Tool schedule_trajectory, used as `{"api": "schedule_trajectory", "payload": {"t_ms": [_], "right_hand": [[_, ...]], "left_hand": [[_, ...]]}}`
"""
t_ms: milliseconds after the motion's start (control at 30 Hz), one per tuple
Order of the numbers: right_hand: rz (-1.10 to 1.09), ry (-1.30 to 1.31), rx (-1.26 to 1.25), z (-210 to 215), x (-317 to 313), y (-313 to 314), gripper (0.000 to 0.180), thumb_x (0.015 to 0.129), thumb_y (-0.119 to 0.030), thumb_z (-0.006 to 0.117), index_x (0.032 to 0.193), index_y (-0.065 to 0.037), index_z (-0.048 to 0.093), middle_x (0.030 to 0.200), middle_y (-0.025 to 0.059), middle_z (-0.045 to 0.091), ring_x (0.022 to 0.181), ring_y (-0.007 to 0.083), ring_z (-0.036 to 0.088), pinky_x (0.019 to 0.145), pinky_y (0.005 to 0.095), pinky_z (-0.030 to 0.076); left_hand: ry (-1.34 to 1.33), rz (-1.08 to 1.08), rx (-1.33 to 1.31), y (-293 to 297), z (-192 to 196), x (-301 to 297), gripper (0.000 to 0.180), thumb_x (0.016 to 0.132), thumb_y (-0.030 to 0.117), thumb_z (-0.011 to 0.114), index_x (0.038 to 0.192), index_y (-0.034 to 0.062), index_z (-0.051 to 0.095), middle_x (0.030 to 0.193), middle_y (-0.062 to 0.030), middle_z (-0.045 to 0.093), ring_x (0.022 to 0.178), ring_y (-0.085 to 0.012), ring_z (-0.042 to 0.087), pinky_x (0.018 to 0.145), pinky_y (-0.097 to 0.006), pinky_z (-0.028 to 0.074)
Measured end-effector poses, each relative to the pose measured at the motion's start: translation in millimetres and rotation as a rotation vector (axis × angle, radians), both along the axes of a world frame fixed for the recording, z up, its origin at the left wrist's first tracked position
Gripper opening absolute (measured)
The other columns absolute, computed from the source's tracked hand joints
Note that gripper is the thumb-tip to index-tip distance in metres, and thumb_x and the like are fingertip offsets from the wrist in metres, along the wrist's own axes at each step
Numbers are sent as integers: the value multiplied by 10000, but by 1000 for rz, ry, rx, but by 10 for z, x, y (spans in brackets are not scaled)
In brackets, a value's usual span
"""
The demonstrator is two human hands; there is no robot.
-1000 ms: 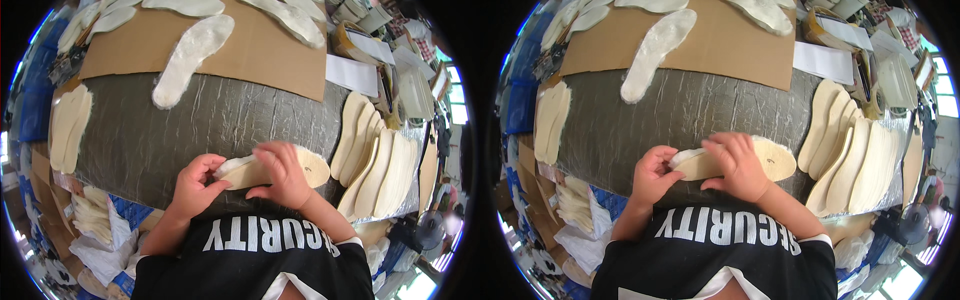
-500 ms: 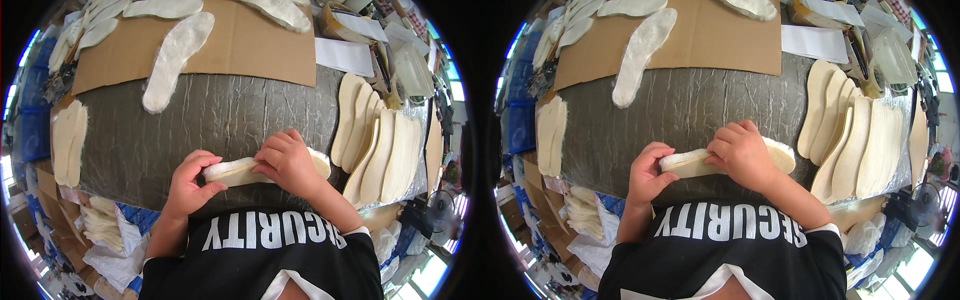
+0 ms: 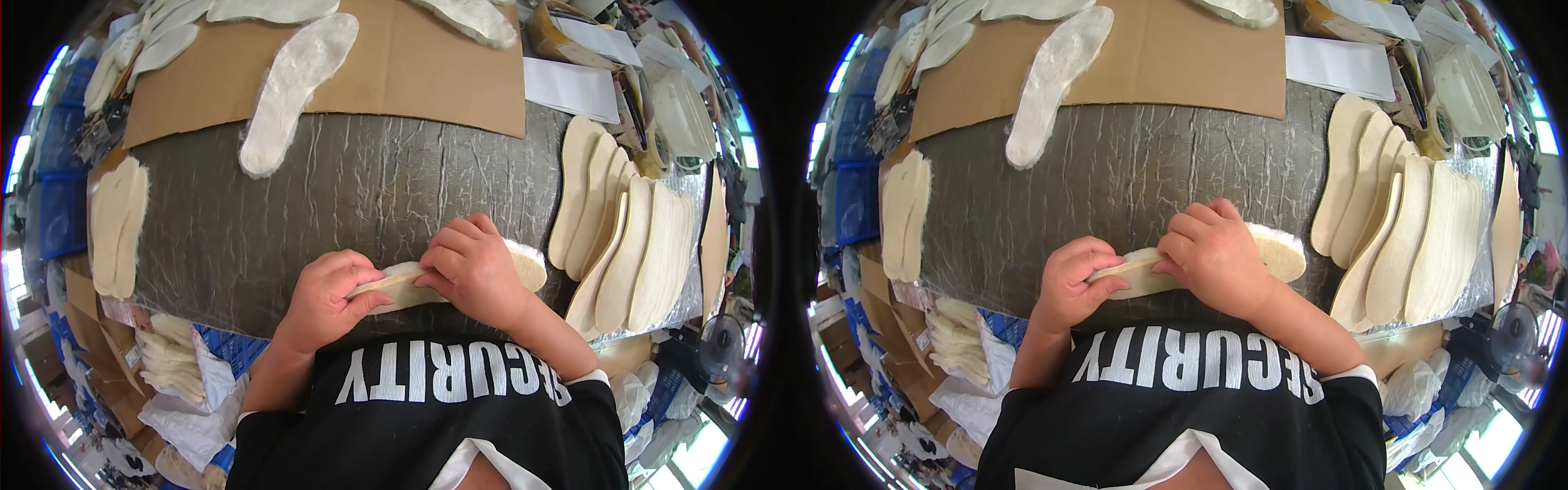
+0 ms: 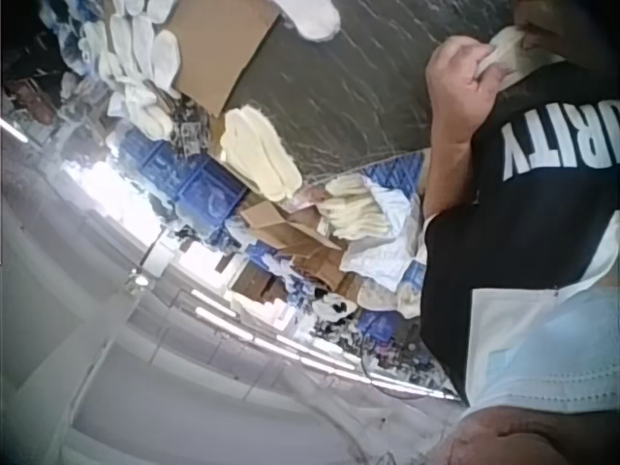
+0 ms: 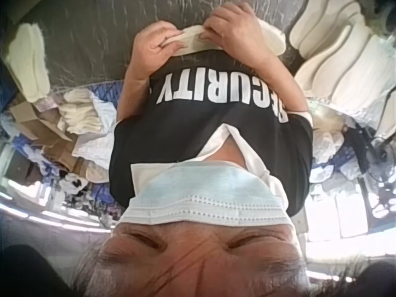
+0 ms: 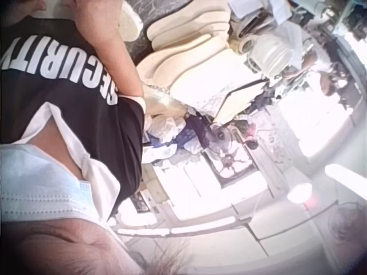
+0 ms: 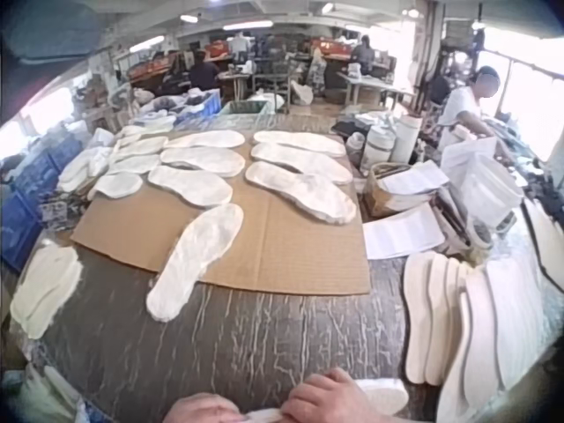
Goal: Assembling and checking the alignment of white fuzzy shoe insoles against a flat base material.
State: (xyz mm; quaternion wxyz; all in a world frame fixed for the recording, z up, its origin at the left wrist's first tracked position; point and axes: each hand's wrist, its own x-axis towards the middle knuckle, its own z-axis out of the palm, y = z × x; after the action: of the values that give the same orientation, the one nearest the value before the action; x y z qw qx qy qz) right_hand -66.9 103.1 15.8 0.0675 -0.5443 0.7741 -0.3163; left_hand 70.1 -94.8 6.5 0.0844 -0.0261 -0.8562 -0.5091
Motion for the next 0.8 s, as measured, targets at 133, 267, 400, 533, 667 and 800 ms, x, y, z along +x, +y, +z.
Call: {"api": "schedule_trajectory", "payload": {"t_ms": [133, 267, 400, 533, 667, 800], "right_hand": [[1, 11, -15, -3, -2, 4, 191, 693, -229, 770, 769, -125, 629, 794, -8, 572, 814, 210, 568, 749, 373, 415], [20, 11, 24, 0, 14, 3, 194, 690, -230, 765, 758, -126, 616, 785, -11, 564, 814, 206, 564, 749, 370, 417], [72, -2, 109, 13, 14, 26, 311, 664, -256, 778, 908, -115, 646, 923, 23, 597, 902, 229, 576, 809, 386, 431], [143, -41, 42, 181, -51, 3, 660, 598, -295, 828, 1193, -118, 604, 1159, 101, 593, 1053, 299, 578, 919, 439, 429], [298, -76, 292, 136, -78, 34, 759, 697, -188, 748, 1396, -108, 460, 1333, 175, 508, 1191, 359, 532, 996, 471, 414], [447, -649, 496, 133, -356, 37, 662, 767, -60, 587, 1411, -64, 433, 1354, 206, 502, 1201, 375, 534, 980, 436, 436]], "left_hand": [[45, 40, -68, 29, 7, 1, 281, 719, 185, 829, 907, 36, 682, 827, -86, 646, 701, -257, 609, 625, -348, 487], [67, 10, -96, 14, -74, 11, 225, 757, 162, 807, 897, 39, 681, 789, -95, 638, 666, -256, 604, 605, -333, 477], [-87, 76, 93, 66, -126, 74, 154, 815, 120, 763, 893, 23, 673, 784, -93, 649, 640, -199, 613, 589, -299, 469], [-500, 318, 528, -21, -232, 102, 122, 911, 114, 673, 897, -6, 680, 808, -48, 674, 670, -105, 613, 600, -252, 483], [-733, 417, 1036, -92, -266, 20, 203, 957, 149, 629, 1061, -22, 656, 861, -28, 669, 714, -81, 615, 639, -222, 491], [-605, 319, 1079, -138, -247, -2, 344, 965, 184, 622, 1238, -20, 571, 995, -67, 658, 806, -94, 622, 688, -236, 493]]}}
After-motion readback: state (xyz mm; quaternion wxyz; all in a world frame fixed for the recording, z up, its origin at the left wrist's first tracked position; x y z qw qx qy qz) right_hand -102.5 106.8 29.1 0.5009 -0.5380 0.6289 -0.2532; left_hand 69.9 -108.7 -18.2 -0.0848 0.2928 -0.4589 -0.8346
